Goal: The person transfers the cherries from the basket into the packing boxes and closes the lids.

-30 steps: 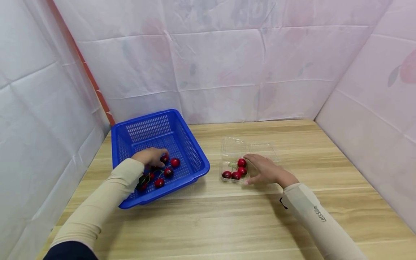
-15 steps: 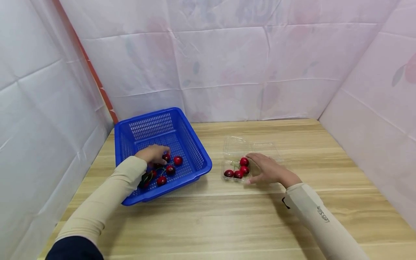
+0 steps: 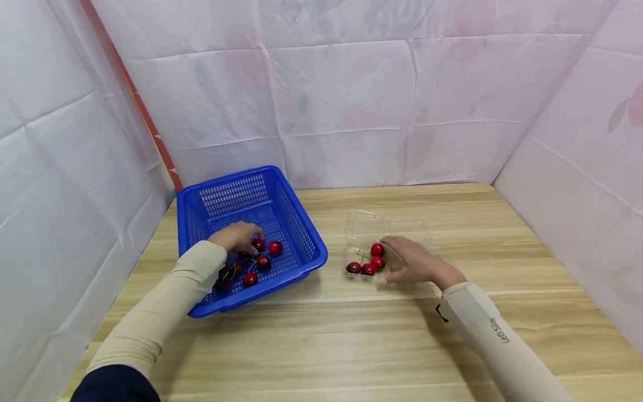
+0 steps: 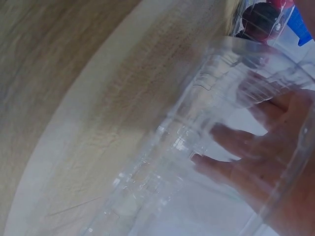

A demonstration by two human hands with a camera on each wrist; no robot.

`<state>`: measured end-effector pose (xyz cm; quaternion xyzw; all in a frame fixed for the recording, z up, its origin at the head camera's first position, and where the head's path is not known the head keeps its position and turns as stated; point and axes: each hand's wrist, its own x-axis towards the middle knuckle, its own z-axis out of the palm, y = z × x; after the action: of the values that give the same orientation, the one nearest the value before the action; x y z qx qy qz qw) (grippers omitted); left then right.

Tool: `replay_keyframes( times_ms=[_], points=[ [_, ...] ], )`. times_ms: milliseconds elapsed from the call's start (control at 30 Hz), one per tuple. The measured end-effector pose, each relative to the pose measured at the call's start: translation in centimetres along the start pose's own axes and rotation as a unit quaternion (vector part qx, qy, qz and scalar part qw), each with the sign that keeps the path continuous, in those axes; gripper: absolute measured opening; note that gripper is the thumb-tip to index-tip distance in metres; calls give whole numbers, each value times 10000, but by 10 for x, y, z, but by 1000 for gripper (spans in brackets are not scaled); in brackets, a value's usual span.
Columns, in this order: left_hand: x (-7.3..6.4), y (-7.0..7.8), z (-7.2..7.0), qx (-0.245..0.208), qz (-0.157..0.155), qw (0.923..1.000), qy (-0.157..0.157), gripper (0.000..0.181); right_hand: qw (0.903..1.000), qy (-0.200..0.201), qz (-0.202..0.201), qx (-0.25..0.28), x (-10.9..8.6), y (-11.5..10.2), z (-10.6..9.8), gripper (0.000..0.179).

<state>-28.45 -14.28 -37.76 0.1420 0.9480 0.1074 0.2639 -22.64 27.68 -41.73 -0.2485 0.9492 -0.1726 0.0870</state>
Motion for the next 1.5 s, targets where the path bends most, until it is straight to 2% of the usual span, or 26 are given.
replay_keyframes(
  times_ms=[600, 833, 1133, 1300, 1500],
  points=[
    [-3, 5, -5, 22, 210, 9996, 209, 43, 10000, 40, -40, -28, 0, 1, 1, 94],
    [-6, 8, -5, 13, 196, 9994, 294, 42, 9999, 83, -81, -49, 0, 2, 1, 94],
    [-6, 4, -3, -72, 379, 9984, 422, 41, 9999, 82, -70, -27, -1, 1, 2, 96],
    [-3, 4, -3, 36, 514, 9968, 608, 38, 9999, 102, -102, -84, -1, 1, 3, 96],
    [0, 4, -4, -195, 824, 9919, 945, 36, 9997, 131, -159, -101, -1, 1, 3, 96]
  ],
)
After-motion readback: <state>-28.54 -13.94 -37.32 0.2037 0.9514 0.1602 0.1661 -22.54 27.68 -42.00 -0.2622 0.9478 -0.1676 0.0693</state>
